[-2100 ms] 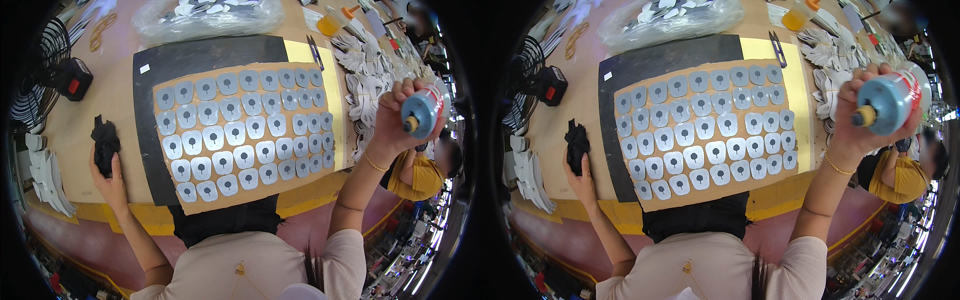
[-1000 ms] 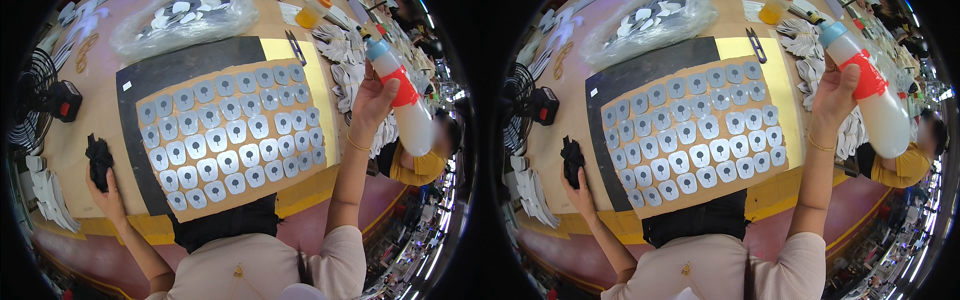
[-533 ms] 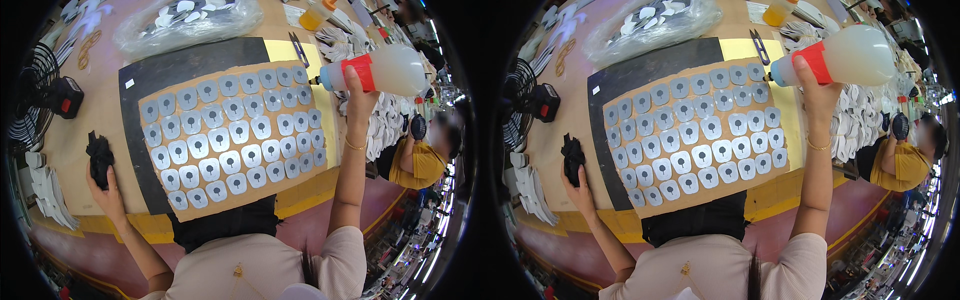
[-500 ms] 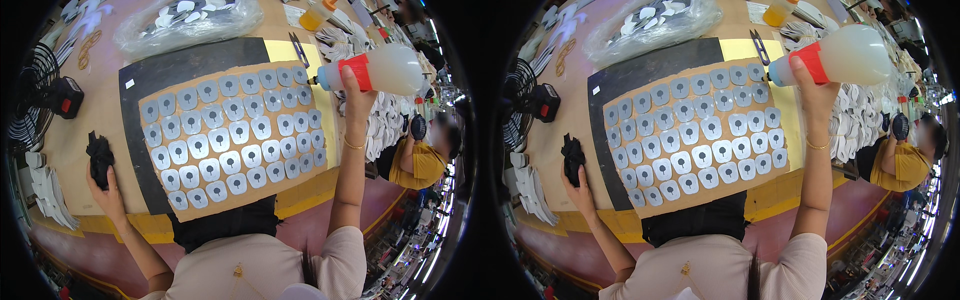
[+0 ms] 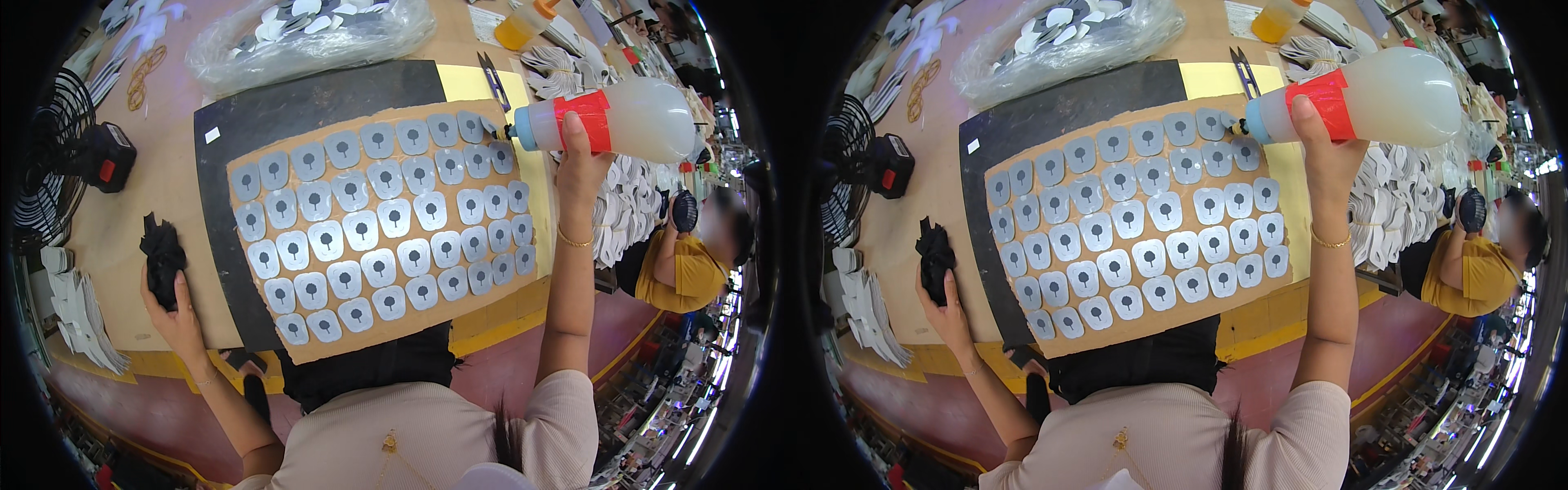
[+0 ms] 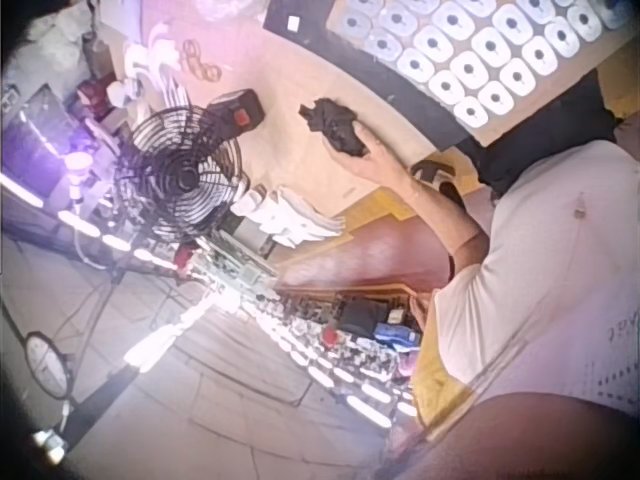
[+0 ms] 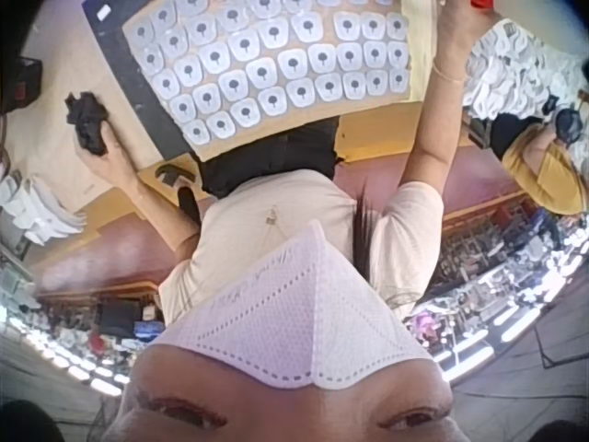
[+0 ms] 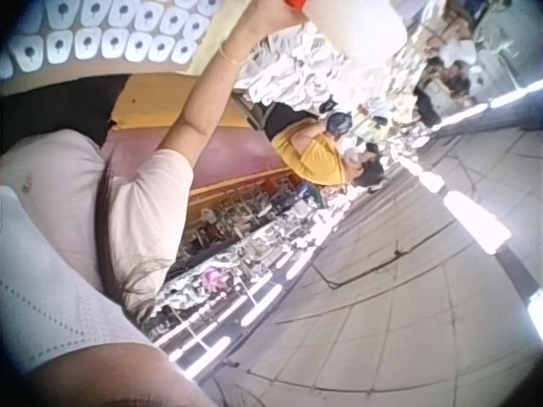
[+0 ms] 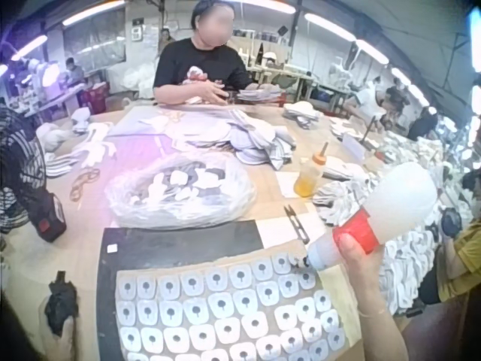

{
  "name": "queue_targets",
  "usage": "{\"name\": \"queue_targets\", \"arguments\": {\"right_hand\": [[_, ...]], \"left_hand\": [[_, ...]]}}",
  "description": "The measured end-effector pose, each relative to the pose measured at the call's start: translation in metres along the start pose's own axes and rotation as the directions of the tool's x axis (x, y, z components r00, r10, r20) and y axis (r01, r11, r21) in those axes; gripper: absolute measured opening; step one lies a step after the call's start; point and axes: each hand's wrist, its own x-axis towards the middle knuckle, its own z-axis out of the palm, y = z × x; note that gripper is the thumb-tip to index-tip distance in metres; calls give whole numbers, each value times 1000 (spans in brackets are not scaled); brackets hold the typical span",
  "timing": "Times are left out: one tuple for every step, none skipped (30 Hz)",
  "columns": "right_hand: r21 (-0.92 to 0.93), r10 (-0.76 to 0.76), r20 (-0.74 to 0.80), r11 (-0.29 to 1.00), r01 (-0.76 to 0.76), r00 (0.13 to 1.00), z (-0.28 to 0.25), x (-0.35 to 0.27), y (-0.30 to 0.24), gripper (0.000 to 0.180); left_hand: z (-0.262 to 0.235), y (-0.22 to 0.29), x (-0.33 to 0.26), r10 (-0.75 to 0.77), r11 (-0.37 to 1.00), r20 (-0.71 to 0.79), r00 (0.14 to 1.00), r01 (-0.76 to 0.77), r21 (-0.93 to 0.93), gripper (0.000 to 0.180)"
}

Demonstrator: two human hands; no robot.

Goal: The person applies a small dot of glue from a squeeze bottle onto the center of each white shoe insole arranged on a cardboard sheet. The person holds a black cloth in the left hand while dispensing glue with the right hand, working systematically across the insoles.

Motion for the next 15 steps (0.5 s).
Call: {"name": "queue_targets", "arguments": {"right_hand": [[5,9,7,1000,-9,1000,2,-2,-3,48],[11,17,13,1000,-17,1000,4,-4,-6,47],[-32,-3,19,999,3,1000,5,-5,-8,47],[-74,-22,26,997,24,999,6,-5,-9,47],[-116,-42,33,992,45,999,6,-5,-10,47],[-92,-39,13,995,40,999,6,-4,-10,48],[-67,-36,-8,997,35,999,4,-2,-9,49],[-43,-32,-29,999,30,999,1,0,-8,50],[-28,-41,-46,999,40,998,-5,4,-6,45],[-13,-50,-62,999,49,997,-12,9,-3,40],[1,-58,-79,998,59,995,-17,12,-2,36],[162,-25,-114,986,43,993,-17,14,-5,37],[320,14,-142,947,33,990,-19,18,-10,38],[470,57,-163,882,27,985,-21,22,-18,39],[591,80,-108,807,-1,991,-24,24,-29,39]], "left_hand": [[0,0,0,0,1000,0,1000,0,5,46],[-1,-1,0,-1,1000,0,1000,1,10,46],[-1,0,0,-8,1000,-1,1000,8,1,47],[0,0,0,-15,1000,-2,1000,15,-8,47],[0,1,0,-22,1000,-3,1000,22,-17,47],[0,0,1,-19,1000,-8,1000,19,-5,48],[0,0,1,-15,1000,-13,1000,15,8,49],[0,-1,1,-12,1000,-18,1000,12,21,50],[0,1,1,6,999,-24,1000,-5,36,53],[0,4,0,23,998,-30,999,-22,50,55],[1,6,0,41,997,-36,999,-39,65,57],[0,6,0,69,995,-45,997,-65,74,60],[0,5,-2,96,992,-53,994,-92,83,62],[-1,3,-3,124,989,-61,990,-118,93,65],[-3,-1,-4,167,985,-96,981,-162,59,66]]}}
